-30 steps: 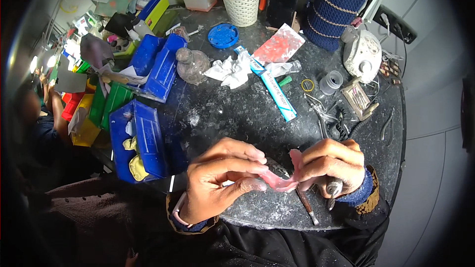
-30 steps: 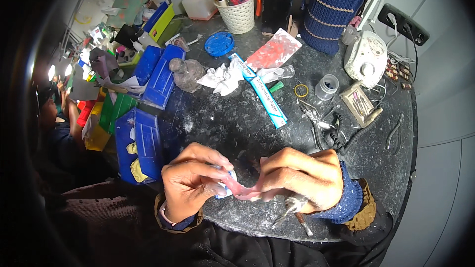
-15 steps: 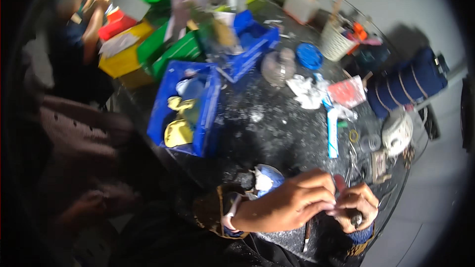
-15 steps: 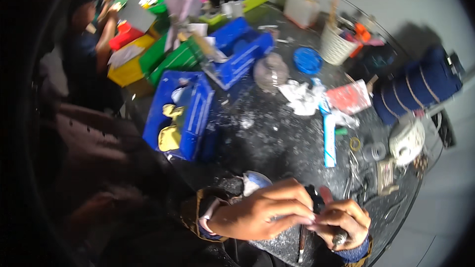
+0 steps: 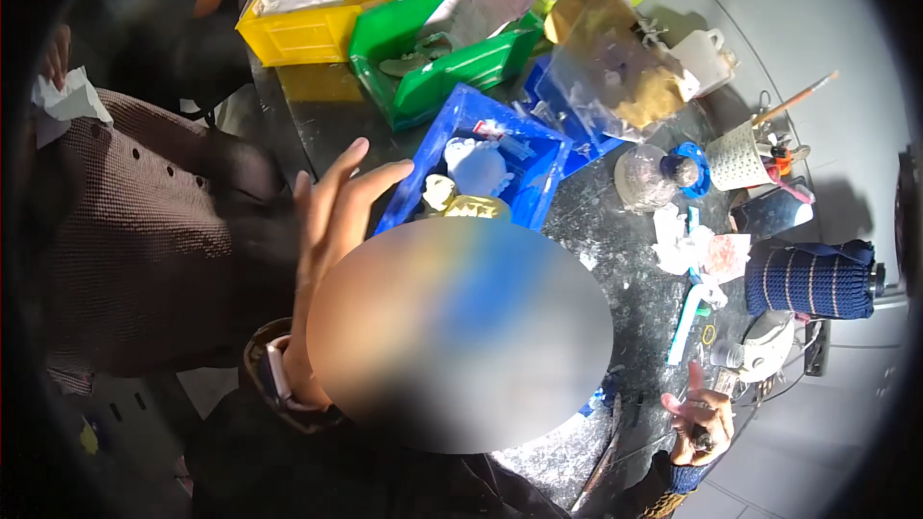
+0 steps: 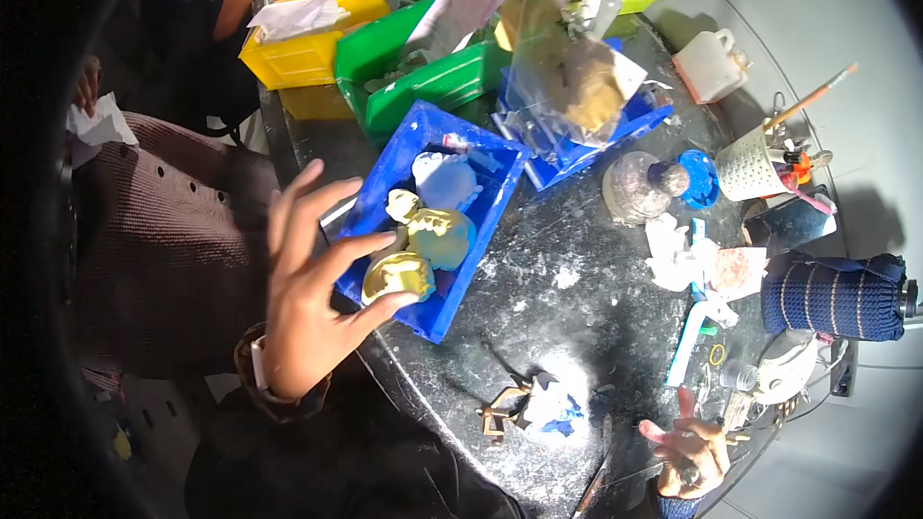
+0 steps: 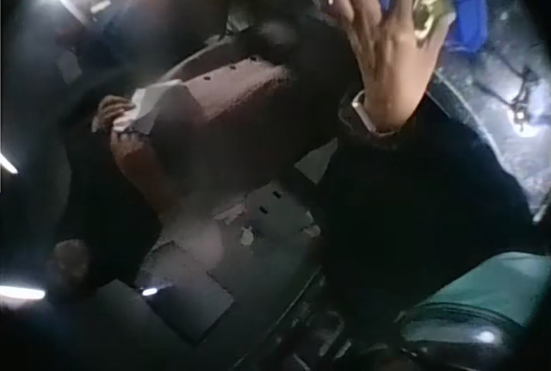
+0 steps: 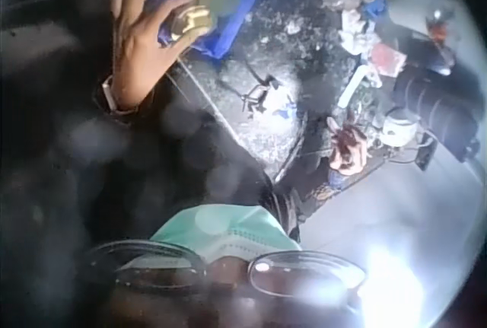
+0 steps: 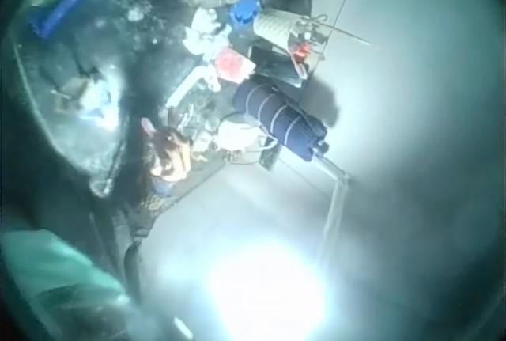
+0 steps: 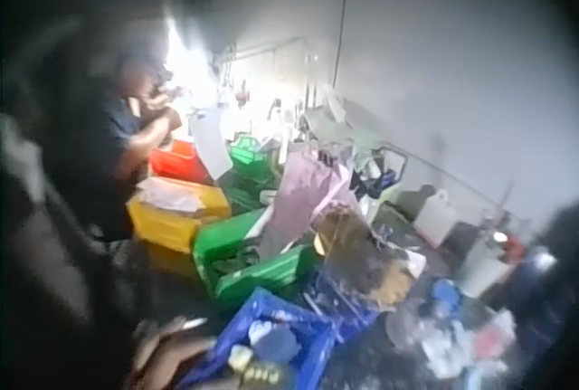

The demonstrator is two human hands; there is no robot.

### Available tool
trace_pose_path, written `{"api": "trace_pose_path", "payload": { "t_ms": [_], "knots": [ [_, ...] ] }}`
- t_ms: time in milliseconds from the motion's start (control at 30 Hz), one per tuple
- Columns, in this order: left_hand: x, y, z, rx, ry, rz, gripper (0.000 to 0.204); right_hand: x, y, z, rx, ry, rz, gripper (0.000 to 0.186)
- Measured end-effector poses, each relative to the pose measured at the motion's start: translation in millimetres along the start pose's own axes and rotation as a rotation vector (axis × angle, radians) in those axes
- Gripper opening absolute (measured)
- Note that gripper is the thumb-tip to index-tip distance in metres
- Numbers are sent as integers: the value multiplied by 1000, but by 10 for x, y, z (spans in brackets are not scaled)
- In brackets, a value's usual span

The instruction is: The person trims and shapes a denture using a rotary tool, picks up and turns over dental molds from a plastic container, and resumes working on the denture with the rotary tool.

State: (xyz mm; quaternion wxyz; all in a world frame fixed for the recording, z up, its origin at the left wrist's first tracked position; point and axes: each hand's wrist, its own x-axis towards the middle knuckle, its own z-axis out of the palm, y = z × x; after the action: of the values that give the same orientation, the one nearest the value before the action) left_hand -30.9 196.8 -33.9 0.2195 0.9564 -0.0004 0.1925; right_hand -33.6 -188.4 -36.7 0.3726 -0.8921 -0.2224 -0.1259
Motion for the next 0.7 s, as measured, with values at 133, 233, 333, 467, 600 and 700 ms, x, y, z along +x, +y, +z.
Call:
{"api": "trace_pose_path", "payload": {
  "t_ms": [133,233,333,467,600,700],
  "knots": [
    [-156,-48,178,71,-65,-70,33,24,86,81,49,-5,-14,13],
    [-149,-188,238,-50,102,65,34,24,49,111,52,42,10,11],
    [-268,-317,263,-272,249,247,41,86,46,70,-4,-26,-1,12],
    [-243,-310,331,-645,423,448,40,101,15,70,9,-49,-11,9],
    [-210,-308,341,-618,459,509,41,65,89,64,16,-66,-14,8],
    [-202,-312,357,-670,477,528,42,42,51,48,-12,-77,10,10]
  ]
}}
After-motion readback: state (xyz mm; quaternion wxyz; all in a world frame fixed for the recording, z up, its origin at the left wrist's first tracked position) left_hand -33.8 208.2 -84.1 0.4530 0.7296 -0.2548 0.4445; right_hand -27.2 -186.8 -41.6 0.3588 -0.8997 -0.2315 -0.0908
